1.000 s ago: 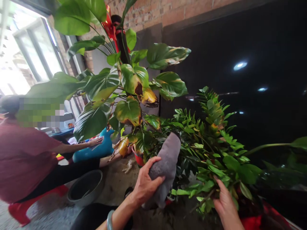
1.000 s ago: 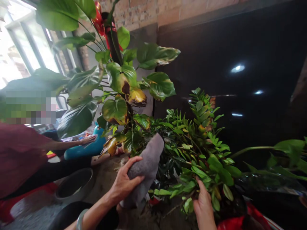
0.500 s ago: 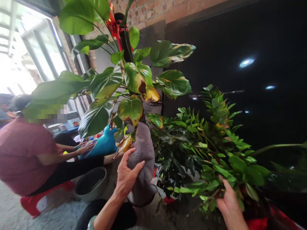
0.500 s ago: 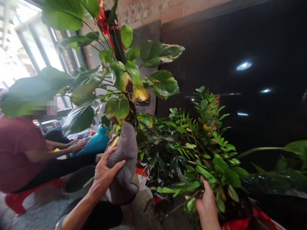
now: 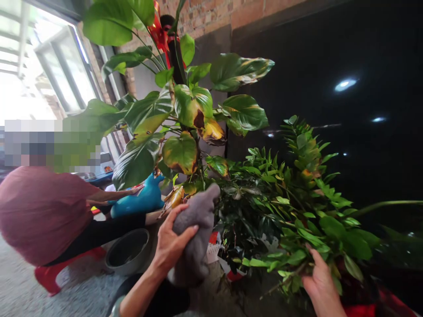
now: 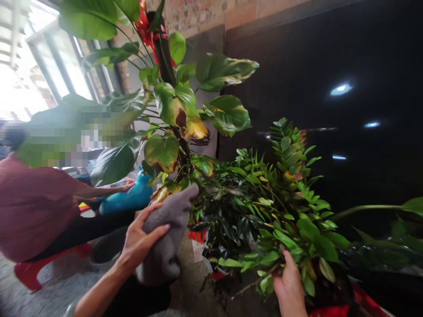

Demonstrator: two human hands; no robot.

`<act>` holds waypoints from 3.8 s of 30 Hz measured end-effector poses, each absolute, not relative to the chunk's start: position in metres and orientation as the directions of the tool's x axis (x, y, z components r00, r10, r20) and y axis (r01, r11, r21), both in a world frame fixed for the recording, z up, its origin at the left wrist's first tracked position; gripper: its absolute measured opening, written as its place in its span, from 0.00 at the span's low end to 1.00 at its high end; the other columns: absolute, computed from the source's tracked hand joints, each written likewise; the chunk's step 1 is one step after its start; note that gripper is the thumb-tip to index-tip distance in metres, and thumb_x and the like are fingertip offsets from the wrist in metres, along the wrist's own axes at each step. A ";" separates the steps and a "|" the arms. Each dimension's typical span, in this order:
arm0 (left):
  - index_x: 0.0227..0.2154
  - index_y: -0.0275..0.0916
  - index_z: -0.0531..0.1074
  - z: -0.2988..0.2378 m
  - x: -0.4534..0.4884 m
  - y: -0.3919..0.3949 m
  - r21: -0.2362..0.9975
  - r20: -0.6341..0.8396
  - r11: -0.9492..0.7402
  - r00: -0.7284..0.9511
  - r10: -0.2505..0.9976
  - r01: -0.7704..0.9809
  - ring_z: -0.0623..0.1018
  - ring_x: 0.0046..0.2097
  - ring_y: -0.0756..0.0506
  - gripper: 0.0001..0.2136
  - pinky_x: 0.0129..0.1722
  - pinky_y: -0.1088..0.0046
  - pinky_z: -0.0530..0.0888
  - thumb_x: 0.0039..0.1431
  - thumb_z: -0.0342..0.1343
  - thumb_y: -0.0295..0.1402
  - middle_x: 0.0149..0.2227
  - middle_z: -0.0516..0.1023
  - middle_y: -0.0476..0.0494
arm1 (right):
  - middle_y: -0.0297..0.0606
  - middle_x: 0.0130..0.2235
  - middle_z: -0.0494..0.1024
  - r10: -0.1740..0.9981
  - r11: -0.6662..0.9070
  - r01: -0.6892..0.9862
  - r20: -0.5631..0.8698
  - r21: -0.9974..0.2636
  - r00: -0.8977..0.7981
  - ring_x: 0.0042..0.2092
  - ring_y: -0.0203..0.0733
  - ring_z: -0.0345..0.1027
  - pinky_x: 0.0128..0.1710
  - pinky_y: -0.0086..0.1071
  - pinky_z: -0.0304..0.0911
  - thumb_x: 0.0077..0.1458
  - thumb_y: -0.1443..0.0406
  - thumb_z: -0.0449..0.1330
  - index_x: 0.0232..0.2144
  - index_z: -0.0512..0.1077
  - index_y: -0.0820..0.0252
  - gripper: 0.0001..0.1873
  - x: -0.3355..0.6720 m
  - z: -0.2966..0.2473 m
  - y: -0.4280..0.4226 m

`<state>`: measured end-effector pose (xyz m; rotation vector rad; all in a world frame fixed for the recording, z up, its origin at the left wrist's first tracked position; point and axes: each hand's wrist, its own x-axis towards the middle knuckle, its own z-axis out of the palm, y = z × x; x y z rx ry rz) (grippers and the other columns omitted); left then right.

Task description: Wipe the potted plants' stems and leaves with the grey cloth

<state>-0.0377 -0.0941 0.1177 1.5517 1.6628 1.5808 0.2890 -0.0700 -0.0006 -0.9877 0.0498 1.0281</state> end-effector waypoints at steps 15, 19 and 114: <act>0.42 0.40 0.71 0.116 -0.024 -0.092 0.854 0.427 -0.263 -0.316 0.847 0.450 0.75 0.46 0.40 0.23 0.48 0.65 0.70 0.39 0.60 0.38 0.44 0.77 0.45 | 0.21 0.21 0.77 0.694 0.165 -0.716 -0.436 -0.679 0.573 0.24 0.41 0.70 0.32 0.40 0.70 0.32 0.65 0.64 0.25 0.73 0.53 0.11 0.292 -0.004 -0.071; 0.46 0.39 0.69 0.127 -0.013 -0.061 0.834 0.499 -0.312 -0.378 0.780 0.456 0.73 0.51 0.39 0.25 0.54 0.62 0.66 0.41 0.59 0.39 0.48 0.74 0.42 | 0.22 0.21 0.77 0.696 0.176 -0.713 -0.426 -0.679 0.578 0.27 0.43 0.72 0.31 0.39 0.69 0.32 0.65 0.64 0.27 0.73 0.53 0.12 0.286 -0.002 -0.069; 0.42 0.42 0.72 0.109 0.054 -0.092 0.715 0.071 -0.471 0.616 0.784 0.517 0.73 0.45 0.42 0.24 0.46 0.71 0.68 0.36 0.55 0.25 0.43 0.76 0.49 | 0.28 0.28 0.81 0.803 0.176 -0.765 -0.359 -0.620 0.475 0.35 0.42 0.74 0.32 0.31 0.68 0.28 0.59 0.69 0.23 0.77 0.53 0.13 0.272 -0.038 -0.090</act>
